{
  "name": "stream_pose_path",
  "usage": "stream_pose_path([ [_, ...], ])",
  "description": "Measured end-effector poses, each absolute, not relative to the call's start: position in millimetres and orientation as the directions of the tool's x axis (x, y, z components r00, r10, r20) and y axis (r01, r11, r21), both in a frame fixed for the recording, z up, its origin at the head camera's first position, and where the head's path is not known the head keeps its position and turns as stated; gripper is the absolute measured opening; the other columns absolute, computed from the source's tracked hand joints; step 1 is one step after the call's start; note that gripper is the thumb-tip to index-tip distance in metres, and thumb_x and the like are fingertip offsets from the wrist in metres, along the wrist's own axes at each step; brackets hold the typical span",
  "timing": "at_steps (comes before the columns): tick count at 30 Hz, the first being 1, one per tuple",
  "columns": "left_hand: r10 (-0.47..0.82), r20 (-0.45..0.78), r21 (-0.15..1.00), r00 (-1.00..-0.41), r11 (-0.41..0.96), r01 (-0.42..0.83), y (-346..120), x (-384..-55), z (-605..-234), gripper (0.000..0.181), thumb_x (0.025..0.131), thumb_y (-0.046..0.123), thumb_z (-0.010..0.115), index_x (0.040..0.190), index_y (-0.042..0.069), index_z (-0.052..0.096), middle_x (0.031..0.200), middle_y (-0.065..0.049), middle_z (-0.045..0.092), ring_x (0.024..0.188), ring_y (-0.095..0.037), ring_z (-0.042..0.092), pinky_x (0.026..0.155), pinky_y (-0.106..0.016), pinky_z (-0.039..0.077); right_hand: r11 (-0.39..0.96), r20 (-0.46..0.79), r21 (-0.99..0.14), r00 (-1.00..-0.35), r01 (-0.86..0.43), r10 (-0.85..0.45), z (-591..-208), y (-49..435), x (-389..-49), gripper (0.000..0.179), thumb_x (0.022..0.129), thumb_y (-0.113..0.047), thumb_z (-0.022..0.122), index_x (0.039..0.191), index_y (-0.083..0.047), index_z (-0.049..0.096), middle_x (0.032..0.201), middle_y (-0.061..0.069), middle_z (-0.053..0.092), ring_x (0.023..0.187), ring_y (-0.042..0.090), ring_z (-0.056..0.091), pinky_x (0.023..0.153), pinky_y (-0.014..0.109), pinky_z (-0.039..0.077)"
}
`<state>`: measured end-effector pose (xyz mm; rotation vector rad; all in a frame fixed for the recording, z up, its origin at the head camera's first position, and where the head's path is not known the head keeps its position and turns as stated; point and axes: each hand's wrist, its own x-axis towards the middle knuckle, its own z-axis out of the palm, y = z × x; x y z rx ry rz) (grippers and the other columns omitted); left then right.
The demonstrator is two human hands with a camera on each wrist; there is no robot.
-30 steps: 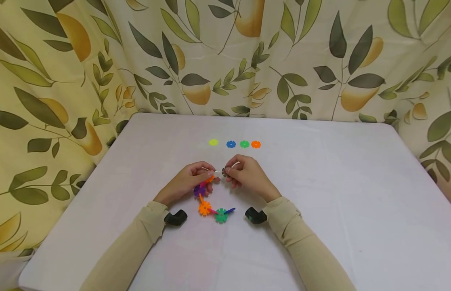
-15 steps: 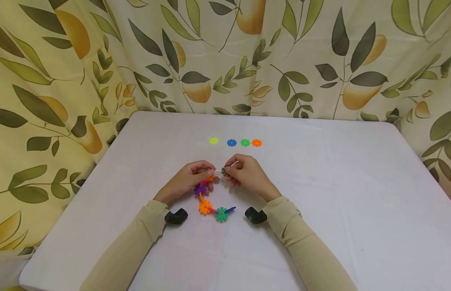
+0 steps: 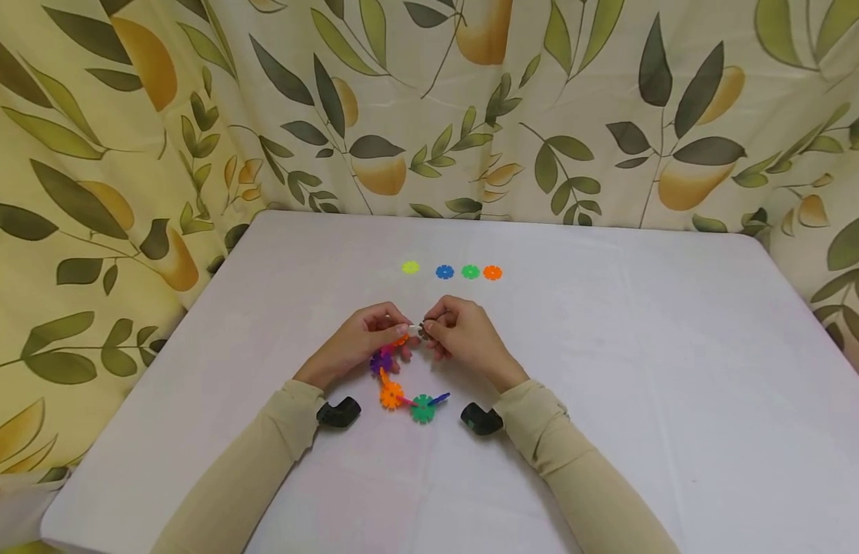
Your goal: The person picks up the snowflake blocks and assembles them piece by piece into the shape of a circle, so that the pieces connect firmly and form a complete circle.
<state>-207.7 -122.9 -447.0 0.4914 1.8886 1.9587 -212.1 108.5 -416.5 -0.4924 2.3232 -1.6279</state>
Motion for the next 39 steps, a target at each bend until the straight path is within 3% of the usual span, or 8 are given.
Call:
stream_pose_path([
  [12, 0.476, -0.007, 0.999, -0.879, -0.035, -0.026, -119.0, -205.5, -441.9, 0.008, 0.109, 0.001, 0.06, 0.108, -0.005, 0.065, 0.102, -0.022, 0.076, 0.067, -0.021, 0.069, 0.063, -0.032, 0.062, 0.288, 0.004, -0.949, -0.915, -0.131, -0.403, -417.9, 103.9, -206.4, 0.009, 0.105, -0.001, 0.065, 0.108, 0.007, 0.066, 0.075, 0.009, 0.068, 0.059, 0.018, 0.061, 0.057, 0.026, 0.055],
  [21, 0.475, -0.028, 0.999, -0.879, -0.01, -0.038, -122.5, -207.3, -441.8, 0.008, 0.11, 0.006, 0.06, 0.11, -0.001, 0.065, 0.102, -0.021, 0.076, 0.067, -0.021, 0.069, 0.065, -0.031, 0.062, 0.299, 0.021, -0.941, -0.908, -0.159, -0.418, -418.2, 103.6, -210.8, 0.013, 0.106, -0.005, 0.064, 0.111, 0.006, 0.067, 0.076, 0.009, 0.067, 0.063, 0.021, 0.06, 0.06, 0.027, 0.053],
  [26, 0.478, -0.06, 0.997, -0.877, -0.016, -0.077, -125.0, -208.1, -442.3, 0.012, 0.11, 0.009, 0.061, 0.117, 0.0, 0.063, 0.096, -0.019, 0.074, 0.066, -0.021, 0.071, 0.068, -0.033, 0.063, 0.317, 0.027, -0.932, -0.908, -0.173, -0.417, -417.8, 104.4, -213.9, 0.015, 0.108, -0.009, 0.062, 0.114, 0.003, 0.07, 0.077, 0.011, 0.066, 0.065, 0.024, 0.061, 0.062, 0.028, 0.054],
  [32, 0.49, -0.073, 0.994, -0.869, -0.035, -0.104, -127.2, -208.2, -443.8, 0.023, 0.111, 0.011, 0.058, 0.132, 0.001, 0.058, 0.107, -0.022, 0.073, 0.071, -0.024, 0.073, 0.07, -0.036, 0.064, 0.35, 0.046, -0.918, -0.926, -0.187, -0.376, -417.2, 114.1, -219.6, 0.024, 0.11, -0.016, 0.06, 0.12, 0.003, 0.071, 0.09, 0.015, 0.071, 0.072, 0.028, 0.064, 0.066, 0.029, 0.055],
  [39, 0.509, -0.081, 0.995, -0.857, -0.006, -0.098, -124.8, -209.0, -446.4, 0.033, 0.113, 0.017, 0.054, 0.143, 0.002, 0.06, 0.111, -0.022, 0.07, 0.074, -0.024, 0.074, 0.075, -0.038, 0.064, 0.439, 0.047, -0.882, -0.96, -0.169, -0.276, -413.6, 140.5, -231.2, 0.032, 0.111, -0.019, 0.057, 0.128, 0.007, 0.068, 0.107, 0.021, 0.072, 0.093, 0.032, 0.068, 0.08, 0.026, 0.053],
])
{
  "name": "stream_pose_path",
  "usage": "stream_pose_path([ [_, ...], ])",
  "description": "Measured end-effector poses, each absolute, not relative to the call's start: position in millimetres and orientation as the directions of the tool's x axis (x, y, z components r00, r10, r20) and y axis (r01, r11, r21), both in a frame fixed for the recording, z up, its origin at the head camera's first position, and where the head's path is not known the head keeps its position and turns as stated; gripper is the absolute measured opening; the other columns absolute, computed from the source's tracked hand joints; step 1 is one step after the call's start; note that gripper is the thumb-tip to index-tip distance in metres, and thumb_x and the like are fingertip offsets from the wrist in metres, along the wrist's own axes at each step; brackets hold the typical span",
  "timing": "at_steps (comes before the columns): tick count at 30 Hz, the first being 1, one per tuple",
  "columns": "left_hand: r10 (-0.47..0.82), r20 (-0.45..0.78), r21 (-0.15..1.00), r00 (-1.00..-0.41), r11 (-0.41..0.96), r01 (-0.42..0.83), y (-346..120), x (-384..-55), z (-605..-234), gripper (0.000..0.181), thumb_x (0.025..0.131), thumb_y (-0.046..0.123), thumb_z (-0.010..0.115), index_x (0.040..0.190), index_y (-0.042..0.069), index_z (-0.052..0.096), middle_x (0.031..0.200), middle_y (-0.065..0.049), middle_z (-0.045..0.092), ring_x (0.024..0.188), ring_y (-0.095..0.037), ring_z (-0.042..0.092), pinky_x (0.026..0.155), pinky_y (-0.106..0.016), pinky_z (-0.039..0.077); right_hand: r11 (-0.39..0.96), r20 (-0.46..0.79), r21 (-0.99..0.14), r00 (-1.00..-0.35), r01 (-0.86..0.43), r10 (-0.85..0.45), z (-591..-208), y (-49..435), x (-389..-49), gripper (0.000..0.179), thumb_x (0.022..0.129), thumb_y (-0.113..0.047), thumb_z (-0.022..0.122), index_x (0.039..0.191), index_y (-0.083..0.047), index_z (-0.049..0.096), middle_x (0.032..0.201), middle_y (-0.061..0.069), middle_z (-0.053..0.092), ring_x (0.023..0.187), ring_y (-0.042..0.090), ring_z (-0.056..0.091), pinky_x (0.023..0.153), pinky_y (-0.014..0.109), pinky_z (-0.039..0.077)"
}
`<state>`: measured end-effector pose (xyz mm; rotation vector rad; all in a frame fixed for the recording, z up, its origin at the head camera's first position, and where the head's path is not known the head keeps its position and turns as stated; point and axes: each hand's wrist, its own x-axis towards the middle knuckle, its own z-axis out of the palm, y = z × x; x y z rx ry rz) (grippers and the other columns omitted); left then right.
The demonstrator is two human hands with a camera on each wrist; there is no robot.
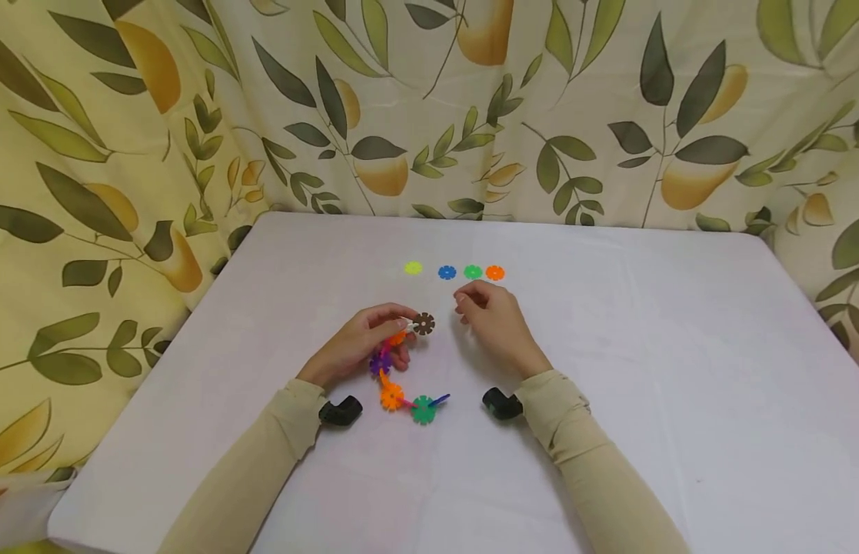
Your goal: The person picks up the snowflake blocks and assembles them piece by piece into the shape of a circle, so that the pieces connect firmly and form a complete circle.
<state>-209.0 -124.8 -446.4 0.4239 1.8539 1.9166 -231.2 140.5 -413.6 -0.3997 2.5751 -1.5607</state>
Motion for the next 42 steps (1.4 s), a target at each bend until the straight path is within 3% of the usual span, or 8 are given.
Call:
stream_pose_path([
  [3, 0.503, -0.089, 0.994, -0.859, -0.005, -0.106, -124.9, -209.5, -447.8, 0.034, 0.114, 0.018, 0.054, 0.142, 0.0, 0.061, 0.105, -0.021, 0.07, 0.073, -0.023, 0.073, 0.074, -0.037, 0.064, 0.475, 0.038, -0.867, -0.972, -0.148, -0.233, -413.0, 152.5, -238.0, 0.034, 0.112, -0.019, 0.055, 0.131, 0.007, 0.066, 0.116, 0.022, 0.07, 0.104, 0.032, 0.066, 0.089, 0.027, 0.051],
  [9, 0.495, -0.105, 0.992, -0.863, -0.004, -0.123, -124.8, -209.9, -449.7, 0.035, 0.114, 0.02, 0.054, 0.141, -0.001, 0.061, 0.099, -0.018, 0.068, 0.072, -0.022, 0.073, 0.071, -0.034, 0.064, 0.536, 0.013, -0.837, -0.984, -0.108, -0.178, -416.0, 171.6, -258.6, 0.036, 0.111, -0.019, 0.053, 0.135, 0.006, 0.063, 0.128, 0.023, 0.064, 0.118, 0.035, 0.056, 0.101, 0.042, 0.044],
  [13, 0.488, -0.113, 0.991, -0.866, -0.004, -0.132, -124.4, -209.6, -449.8, 0.034, 0.114, 0.021, 0.055, 0.139, 0.0, 0.063, 0.099, -0.018, 0.066, 0.071, -0.023, 0.073, 0.07, -0.035, 0.064, 0.574, -0.027, -0.816, -0.985, -0.076, -0.17, -418.7, 179.0, -273.9, 0.039, 0.111, -0.019, 0.052, 0.14, 0.005, 0.059, 0.132, 0.026, 0.06, 0.118, 0.039, 0.058, 0.101, 0.047, 0.045],
  [19, 0.488, -0.118, 0.991, -0.865, -0.001, -0.135, -124.9, -210.1, -448.1, 0.034, 0.114, 0.022, 0.056, 0.14, 0.002, 0.063, 0.1, -0.018, 0.063, 0.071, -0.025, 0.073, 0.069, -0.035, 0.064, 0.658, -0.08, -0.749, -0.975, -0.08, -0.209, -422.3, 185.1, -291.4, 0.046, 0.11, -0.02, 0.051, 0.148, 0.005, 0.052, 0.125, 0.028, 0.06, 0.108, 0.038, 0.057, 0.094, 0.046, 0.046],
  [28, 0.515, -0.084, 0.996, -0.853, 0.023, -0.084, -124.6, -210.4, -444.9, 0.034, 0.115, 0.023, 0.052, 0.146, 0.01, 0.062, 0.091, -0.018, 0.067, 0.068, -0.024, 0.072, 0.072, -0.036, 0.064, 0.769, -0.143, -0.63, -0.958, -0.106, -0.249, -416.3, 184.7, -308.7, 0.054, 0.107, -0.017, 0.051, 0.156, 0.005, 0.045, 0.137, 0.033, 0.055, 0.122, 0.046, 0.049, 0.111, 0.061, 0.041],
  [38, 0.552, -0.044, 0.999, -0.833, 0.004, -0.051, -128.3, -209.7, -447.9, 0.041, 0.117, 0.02, 0.048, 0.155, 0.009, 0.056, 0.085, -0.019, 0.067, 0.068, -0.025, 0.071, 0.074, -0.04, 0.065, 0.773, -0.055, -0.615, -0.969, -0.157, -0.24, -419.9, 179.8, -307.9, 0.039, 0.1, -0.009, 0.061, 0.135, 0.01, 0.057, 0.112, 0.029, 0.063, 0.099, 0.041, 0.054, 0.086, 0.046, 0.045],
  [42, 0.546, -0.037, 0.999, -0.837, -0.008, -0.049, -128.8, -209.6, -448.3, 0.04, 0.116, 0.019, 0.048, 0.153, 0.005, 0.055, 0.085, -0.019, 0.066, 0.067, -0.025, 0.071, 0.073, -0.039, 0.065, 0.766, -0.052, -0.627, -0.974, -0.138, -0.219, -421.4, 179.9, -305.9, 0.038, 0.099, -0.009, 0.065, 0.13, 0.011, 0.055, 0.111, 0.029, 0.059, 0.1, 0.041, 0.053, 0.086, 0.045, 0.044],
])
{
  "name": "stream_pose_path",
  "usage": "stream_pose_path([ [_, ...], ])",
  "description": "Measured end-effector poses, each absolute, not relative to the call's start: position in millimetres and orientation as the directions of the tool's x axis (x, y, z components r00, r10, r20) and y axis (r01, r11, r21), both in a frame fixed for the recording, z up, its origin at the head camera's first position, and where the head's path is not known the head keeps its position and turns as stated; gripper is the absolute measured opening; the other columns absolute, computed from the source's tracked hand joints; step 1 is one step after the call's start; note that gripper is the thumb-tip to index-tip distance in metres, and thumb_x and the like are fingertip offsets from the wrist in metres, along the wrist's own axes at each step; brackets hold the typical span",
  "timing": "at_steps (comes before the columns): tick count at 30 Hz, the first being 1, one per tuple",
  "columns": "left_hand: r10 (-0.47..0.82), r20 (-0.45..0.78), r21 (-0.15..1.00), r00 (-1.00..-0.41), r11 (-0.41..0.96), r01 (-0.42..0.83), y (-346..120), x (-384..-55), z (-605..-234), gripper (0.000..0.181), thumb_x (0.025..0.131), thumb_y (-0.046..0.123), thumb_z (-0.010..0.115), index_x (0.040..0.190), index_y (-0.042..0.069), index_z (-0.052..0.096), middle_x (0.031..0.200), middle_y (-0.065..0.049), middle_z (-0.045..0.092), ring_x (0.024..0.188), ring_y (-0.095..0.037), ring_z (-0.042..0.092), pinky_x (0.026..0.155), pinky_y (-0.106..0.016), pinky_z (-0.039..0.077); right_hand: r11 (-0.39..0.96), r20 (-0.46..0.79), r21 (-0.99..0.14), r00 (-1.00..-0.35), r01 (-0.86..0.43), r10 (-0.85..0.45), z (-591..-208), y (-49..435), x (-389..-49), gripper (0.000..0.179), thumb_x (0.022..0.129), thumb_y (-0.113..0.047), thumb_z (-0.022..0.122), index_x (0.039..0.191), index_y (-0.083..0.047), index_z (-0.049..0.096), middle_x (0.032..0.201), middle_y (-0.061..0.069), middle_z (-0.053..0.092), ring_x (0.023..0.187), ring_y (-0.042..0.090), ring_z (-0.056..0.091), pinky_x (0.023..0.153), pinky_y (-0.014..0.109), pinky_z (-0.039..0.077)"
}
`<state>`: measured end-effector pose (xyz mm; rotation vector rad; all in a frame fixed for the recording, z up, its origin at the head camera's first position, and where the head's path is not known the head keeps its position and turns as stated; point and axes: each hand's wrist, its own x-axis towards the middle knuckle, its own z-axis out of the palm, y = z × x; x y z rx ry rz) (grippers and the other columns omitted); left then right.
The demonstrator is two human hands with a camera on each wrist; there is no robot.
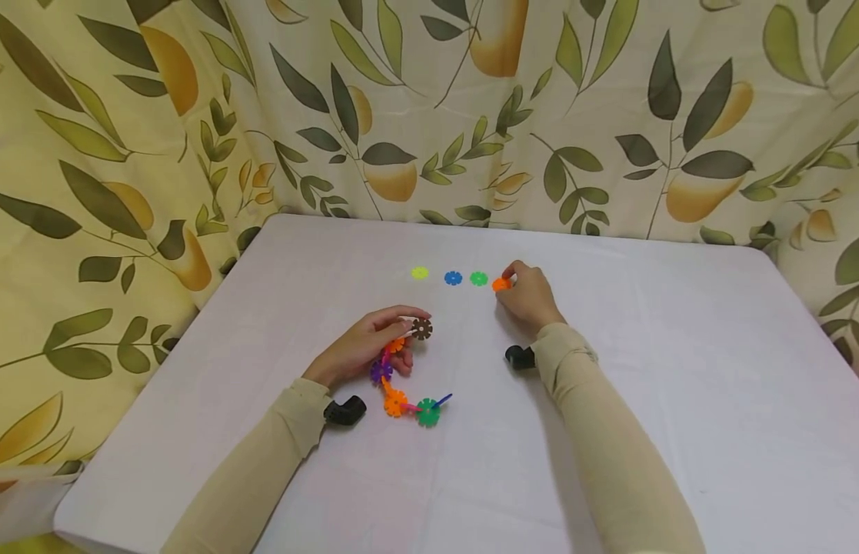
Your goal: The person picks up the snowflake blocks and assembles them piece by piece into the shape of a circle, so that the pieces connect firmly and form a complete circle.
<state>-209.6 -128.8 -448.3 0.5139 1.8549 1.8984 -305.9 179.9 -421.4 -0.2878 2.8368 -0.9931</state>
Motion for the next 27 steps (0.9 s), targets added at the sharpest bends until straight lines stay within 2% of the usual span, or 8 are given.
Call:
stream_pose_path([
  [5, 0.534, -0.054, 0.997, -0.844, -0.016, -0.074, -127.5, -209.2, -447.3, 0.038, 0.116, 0.021, 0.05, 0.148, 0.002, 0.058, 0.087, -0.017, 0.066, 0.07, -0.024, 0.071, 0.073, -0.038, 0.065, 0.736, -0.034, -0.668, -0.983, -0.113, -0.182, -422.2, 180.2, -299.5, 0.037, 0.096, -0.007, 0.067, 0.122, 0.011, 0.049, 0.111, 0.028, 0.056, 0.102, 0.041, 0.052, 0.092, 0.048, 0.044],
  [11, 0.523, -0.084, 0.996, -0.848, 0.012, -0.091, -127.5, -209.9, -447.8, 0.031, 0.115, 0.022, 0.053, 0.134, 0.0, 0.063, 0.088, -0.016, 0.068, 0.074, -0.026, 0.075, 0.079, -0.04, 0.064, 0.709, -0.053, -0.702, -0.987, -0.072, -0.153, -420.9, 181.0, -290.2, 0.035, 0.098, -0.007, 0.066, 0.123, 0.01, 0.048, 0.113, 0.025, 0.054, 0.105, 0.039, 0.051, 0.094, 0.046, 0.044],
  [18, 0.504, -0.091, 0.994, -0.859, -0.005, -0.108, -126.9, -209.6, -448.5, 0.026, 0.115, 0.021, 0.053, 0.123, -0.001, 0.064, 0.092, -0.017, 0.068, 0.076, -0.027, 0.076, 0.082, -0.043, 0.064, 0.669, -0.029, -0.737, -0.984, -0.099, -0.177, -419.9, 180.0, -275.8, 0.024, 0.101, -0.007, 0.064, 0.119, 0.008, 0.062, 0.108, 0.021, 0.061, 0.1, 0.034, 0.053, 0.084, 0.039, 0.046],
  [27, 0.473, -0.121, 0.982, -0.873, -0.069, -0.174, -124.7, -210.9, -449.5, 0.023, 0.115, 0.018, 0.052, 0.116, -0.002, 0.063, 0.094, -0.018, 0.068, 0.078, -0.026, 0.075, 0.079, -0.041, 0.065, 0.553, -0.022, -0.824, -0.967, -0.126, -0.253, -414.6, 176.5, -254.3, 0.021, 0.106, -0.009, 0.062, 0.121, 0.005, 0.068, 0.094, 0.016, 0.071, 0.085, 0.027, 0.063, 0.073, 0.027, 0.049],
])
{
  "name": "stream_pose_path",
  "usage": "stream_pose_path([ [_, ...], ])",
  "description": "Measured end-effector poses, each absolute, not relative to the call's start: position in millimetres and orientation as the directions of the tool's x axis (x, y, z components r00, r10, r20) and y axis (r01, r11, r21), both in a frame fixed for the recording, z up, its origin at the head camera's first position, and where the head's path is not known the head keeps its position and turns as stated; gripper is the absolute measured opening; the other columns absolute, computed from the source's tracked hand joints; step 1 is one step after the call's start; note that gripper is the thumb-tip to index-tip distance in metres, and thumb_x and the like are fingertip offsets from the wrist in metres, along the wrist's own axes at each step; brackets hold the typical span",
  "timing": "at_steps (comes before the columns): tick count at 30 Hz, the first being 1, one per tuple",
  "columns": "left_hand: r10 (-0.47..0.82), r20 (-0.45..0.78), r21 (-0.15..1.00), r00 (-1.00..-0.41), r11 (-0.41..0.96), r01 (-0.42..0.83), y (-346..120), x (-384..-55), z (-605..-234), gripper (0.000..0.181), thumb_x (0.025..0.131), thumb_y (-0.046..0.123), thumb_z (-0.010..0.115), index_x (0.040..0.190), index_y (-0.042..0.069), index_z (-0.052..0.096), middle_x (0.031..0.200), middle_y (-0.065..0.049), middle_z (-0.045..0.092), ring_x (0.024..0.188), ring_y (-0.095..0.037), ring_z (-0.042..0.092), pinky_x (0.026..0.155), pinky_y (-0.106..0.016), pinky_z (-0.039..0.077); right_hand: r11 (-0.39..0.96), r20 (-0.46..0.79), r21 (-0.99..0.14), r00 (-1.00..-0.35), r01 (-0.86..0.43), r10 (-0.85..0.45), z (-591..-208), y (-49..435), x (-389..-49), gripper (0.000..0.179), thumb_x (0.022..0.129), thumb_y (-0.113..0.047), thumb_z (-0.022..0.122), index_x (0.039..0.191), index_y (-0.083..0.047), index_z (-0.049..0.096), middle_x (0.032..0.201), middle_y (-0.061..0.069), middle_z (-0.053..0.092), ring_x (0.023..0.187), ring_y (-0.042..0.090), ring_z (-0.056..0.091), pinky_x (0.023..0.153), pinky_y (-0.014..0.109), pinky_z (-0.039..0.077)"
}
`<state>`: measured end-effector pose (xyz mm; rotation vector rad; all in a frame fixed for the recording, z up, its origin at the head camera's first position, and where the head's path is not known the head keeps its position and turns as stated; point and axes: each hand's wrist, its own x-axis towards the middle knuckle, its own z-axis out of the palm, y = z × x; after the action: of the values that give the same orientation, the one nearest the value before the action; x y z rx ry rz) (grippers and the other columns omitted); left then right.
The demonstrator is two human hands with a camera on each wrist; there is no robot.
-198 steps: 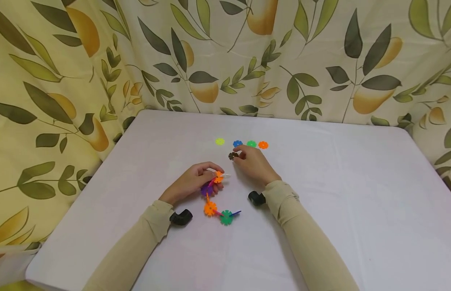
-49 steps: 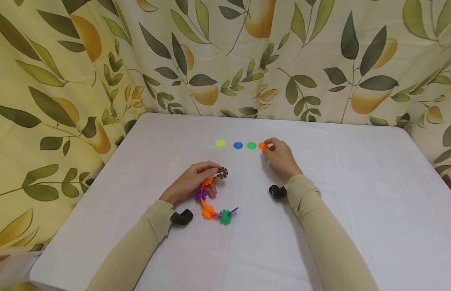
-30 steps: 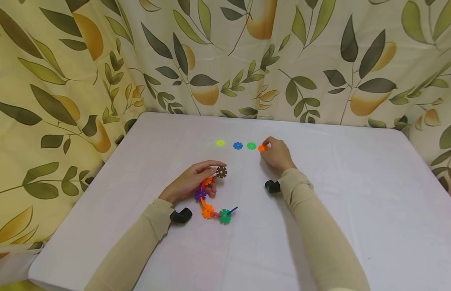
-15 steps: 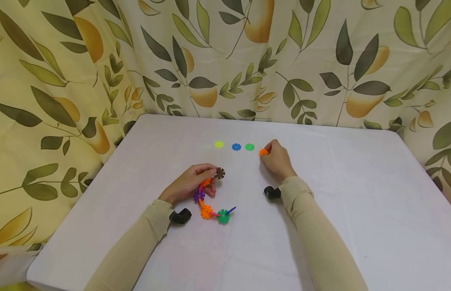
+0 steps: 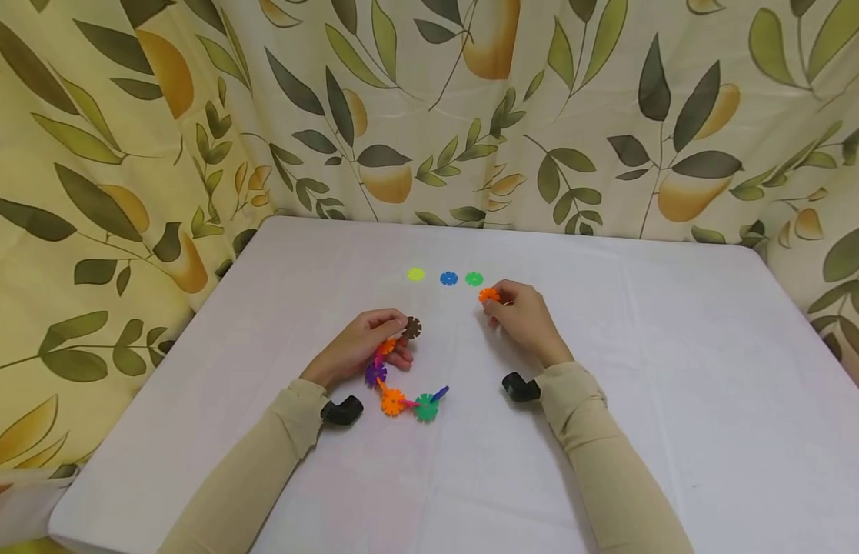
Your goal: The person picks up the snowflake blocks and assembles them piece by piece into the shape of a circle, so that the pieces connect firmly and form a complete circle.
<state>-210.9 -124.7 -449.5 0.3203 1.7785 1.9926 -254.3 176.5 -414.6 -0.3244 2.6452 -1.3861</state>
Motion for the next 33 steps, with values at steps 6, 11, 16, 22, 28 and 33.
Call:
stream_pose_path([
  [6, 0.468, -0.095, 0.976, -0.879, -0.129, -0.174, -122.7, -211.4, -448.4, 0.021, 0.114, 0.014, 0.053, 0.119, -0.003, 0.064, 0.097, -0.021, 0.068, 0.08, -0.026, 0.074, 0.077, -0.04, 0.065, 0.485, 0.018, -0.856, -0.949, -0.177, -0.315, -404.3, 169.0, -241.3, 0.022, 0.106, -0.008, 0.061, 0.12, 0.007, 0.069, 0.104, 0.022, 0.073, 0.086, 0.03, 0.07, 0.073, 0.029, 0.056],
  [11, 0.462, -0.077, 0.972, -0.883, -0.163, -0.17, -123.7, -212.8, -446.9, 0.019, 0.112, 0.011, 0.057, 0.119, -0.004, 0.066, 0.107, -0.026, 0.069, 0.086, -0.029, 0.074, 0.08, -0.042, 0.065, 0.487, 0.06, -0.838, -0.929, -0.246, -0.366, -396.5, 156.9, -235.4, 0.023, 0.107, -0.01, 0.063, 0.12, 0.006, 0.072, 0.103, 0.022, 0.074, 0.089, 0.033, 0.07, 0.073, 0.027, 0.055],
  [16, 0.413, -0.098, 0.965, -0.905, -0.183, -0.188, -126.4, -212.6, -445.8, 0.019, 0.11, 0.011, 0.061, 0.119, -0.004, 0.069, 0.11, -0.026, 0.074, 0.089, -0.03, 0.078, 0.083, -0.043, 0.064, 0.474, 0.088, -0.83, -0.909, -0.293, -0.407, -394.1, 143.9, -231.3, 0.02, 0.105, -0.01, 0.068, 0.116, 0.004, 0.075, 0.096, 0.018, 0.075, 0.088, 0.034, 0.07, 0.074, 0.028, 0.052],
  [22, 0.339, -0.089, 0.968, -0.936, -0.192, -0.162, -127.7, -213.1, -445.9, 0.018, 0.108, 0.007, 0.063, 0.117, -0.006, 0.072, 0.11, -0.02, 0.076, 0.091, -0.024, 0.077, 0.091, -0.038, 0.061, 0.455, 0.095, -0.83, -0.886, -0.322, -0.454, -394.2, 132.7, -227.1, 0.015, 0.103, -0.006, 0.069, 0.113, 0.002, 0.077, 0.1, 0.019, 0.075, 0.085, 0.033, 0.071, 0.075, 0.029, 0.055],
  [28, 0.334, -0.091, 0.966, -0.938, -0.198, -0.164, -127.7, -212.6, -446.4, 0.016, 0.107, 0.005, 0.063, 0.112, -0.003, 0.076, 0.112, -0.015, 0.076, 0.088, -0.023, 0.075, 0.091, -0.033, 0.061, 0.446, 0.099, -0.821, -0.859, -0.356, -0.503, -397.3, 128.1, -223.8, 0.009, 0.1, -0.004, 0.073, 0.107, -0.003, 0.078, 0.095, 0.015, 0.076, 0.083, 0.031, 0.072, 0.073, 0.03, 0.058],
  [33, 0.351, -0.084, 0.961, -0.932, -0.217, -0.168, -125.2, -213.1, -447.0, 0.016, 0.107, 0.003, 0.063, 0.105, 0.001, 0.078, 0.108, -0.011, 0.076, 0.081, -0.022, 0.073, 0.088, -0.032, 0.061, 0.433, 0.111, -0.812, -0.832, -0.391, -0.543, -399.7, 126.7, -220.8, 0.005, 0.097, -0.003, 0.075, 0.099, -0.007, 0.077, 0.092, 0.011, 0.076, 0.081, 0.029, 0.071, 0.074, 0.031, 0.059],
])
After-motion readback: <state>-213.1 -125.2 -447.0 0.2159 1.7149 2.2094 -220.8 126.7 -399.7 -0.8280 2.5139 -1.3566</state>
